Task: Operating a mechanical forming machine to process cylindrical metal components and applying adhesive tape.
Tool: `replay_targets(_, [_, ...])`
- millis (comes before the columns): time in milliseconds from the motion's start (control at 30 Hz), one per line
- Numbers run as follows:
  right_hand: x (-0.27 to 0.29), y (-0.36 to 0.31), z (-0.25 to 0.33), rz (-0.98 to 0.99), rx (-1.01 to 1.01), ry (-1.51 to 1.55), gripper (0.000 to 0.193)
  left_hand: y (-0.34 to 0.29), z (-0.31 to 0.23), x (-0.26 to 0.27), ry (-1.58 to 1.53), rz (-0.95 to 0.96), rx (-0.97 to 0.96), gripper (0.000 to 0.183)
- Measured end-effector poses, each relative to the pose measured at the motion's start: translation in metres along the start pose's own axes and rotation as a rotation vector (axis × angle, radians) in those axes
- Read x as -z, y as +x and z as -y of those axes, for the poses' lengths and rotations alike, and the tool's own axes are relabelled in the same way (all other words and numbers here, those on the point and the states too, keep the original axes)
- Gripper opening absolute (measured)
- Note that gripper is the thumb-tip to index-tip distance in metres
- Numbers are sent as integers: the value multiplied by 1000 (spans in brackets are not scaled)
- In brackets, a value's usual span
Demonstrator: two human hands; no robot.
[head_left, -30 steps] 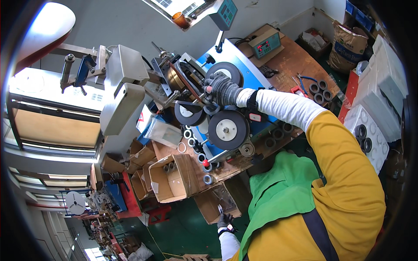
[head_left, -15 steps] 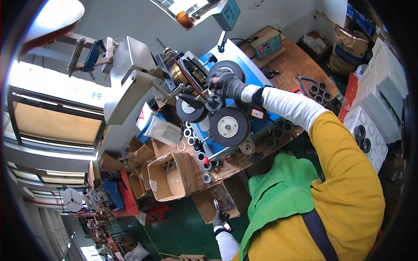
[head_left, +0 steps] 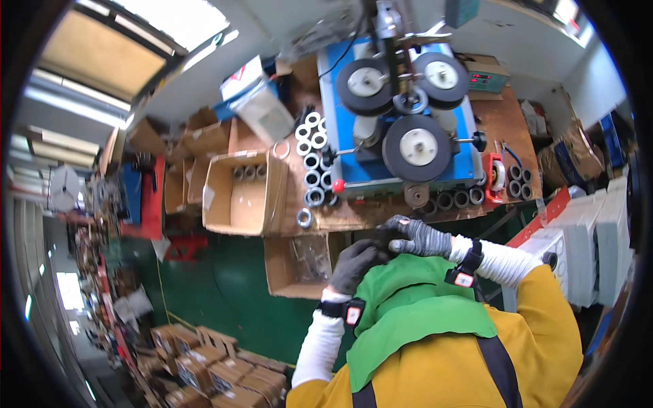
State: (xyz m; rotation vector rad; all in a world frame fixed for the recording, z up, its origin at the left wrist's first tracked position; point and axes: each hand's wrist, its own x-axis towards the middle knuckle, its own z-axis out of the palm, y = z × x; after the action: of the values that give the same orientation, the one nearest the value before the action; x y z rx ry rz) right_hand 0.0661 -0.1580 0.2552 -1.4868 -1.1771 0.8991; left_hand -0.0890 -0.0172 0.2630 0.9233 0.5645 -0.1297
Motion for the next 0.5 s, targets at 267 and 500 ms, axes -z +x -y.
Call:
replay_targets(267, [-49, 14, -25, -158, -499, 645, 29, 28, 56, 119, 357, 35, 6, 24])
replay_targets(500, [-92, -13, -59, -217, -750, 708, 39, 73, 64, 292, 1727, -605, -434, 25])
